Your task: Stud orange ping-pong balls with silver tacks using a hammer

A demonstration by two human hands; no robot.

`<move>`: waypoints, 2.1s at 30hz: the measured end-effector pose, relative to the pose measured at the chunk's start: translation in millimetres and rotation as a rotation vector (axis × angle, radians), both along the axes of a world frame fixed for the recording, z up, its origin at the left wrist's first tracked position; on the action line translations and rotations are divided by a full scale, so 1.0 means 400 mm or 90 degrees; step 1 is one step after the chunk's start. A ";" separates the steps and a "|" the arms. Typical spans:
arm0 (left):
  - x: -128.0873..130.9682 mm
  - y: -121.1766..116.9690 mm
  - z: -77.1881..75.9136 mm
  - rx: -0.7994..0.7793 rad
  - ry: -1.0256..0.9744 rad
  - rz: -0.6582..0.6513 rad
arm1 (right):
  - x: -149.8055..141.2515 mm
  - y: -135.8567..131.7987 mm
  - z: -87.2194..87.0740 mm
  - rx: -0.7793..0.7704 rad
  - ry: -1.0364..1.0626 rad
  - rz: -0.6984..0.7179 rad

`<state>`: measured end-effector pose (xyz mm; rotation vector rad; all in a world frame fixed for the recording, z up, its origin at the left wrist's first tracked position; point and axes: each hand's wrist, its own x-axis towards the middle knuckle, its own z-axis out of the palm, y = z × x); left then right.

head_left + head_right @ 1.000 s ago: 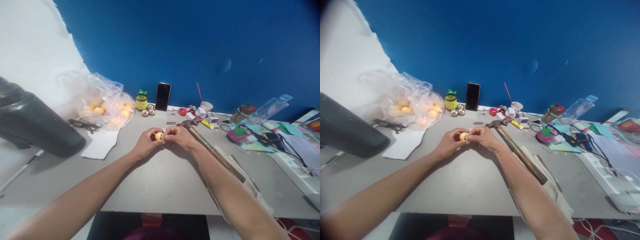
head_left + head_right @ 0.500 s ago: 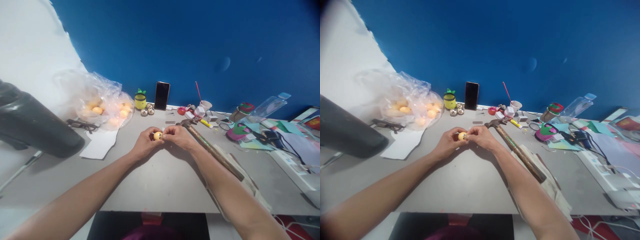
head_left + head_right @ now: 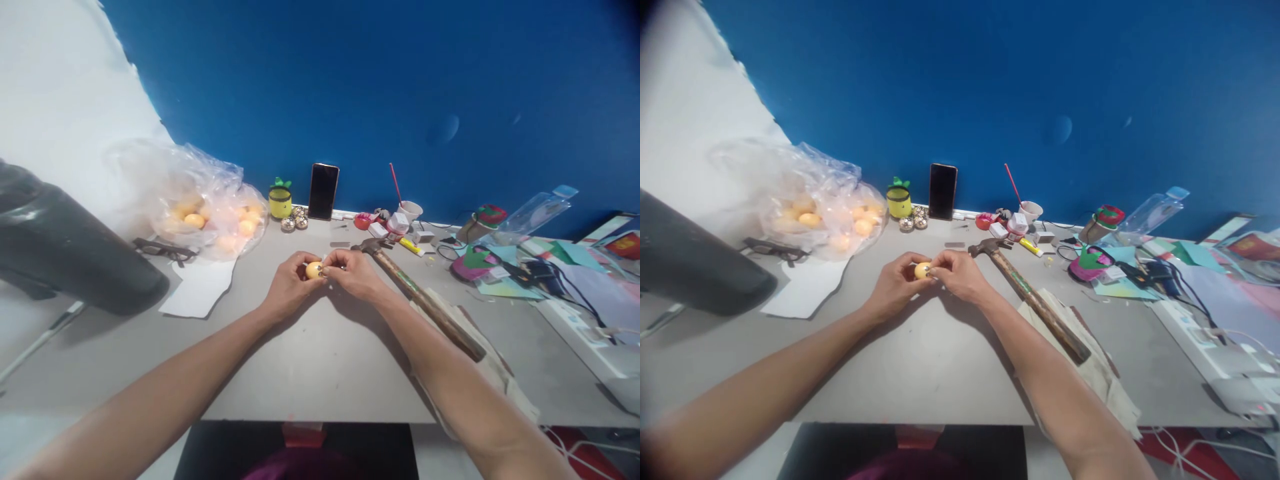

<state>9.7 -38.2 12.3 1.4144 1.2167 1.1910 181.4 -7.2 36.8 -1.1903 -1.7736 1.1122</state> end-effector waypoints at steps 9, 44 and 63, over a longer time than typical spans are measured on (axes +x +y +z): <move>-0.001 0.003 -0.013 -0.006 -0.018 -0.029 | 0.003 0.004 -0.008 -0.122 0.069 0.027; -0.018 0.036 -0.011 -0.112 -0.162 -0.054 | 0.168 0.075 0.019 0.158 -0.704 -0.311; -0.025 0.035 -0.015 -0.067 -0.079 -0.006 | 0.154 0.037 0.059 0.390 -0.621 -0.425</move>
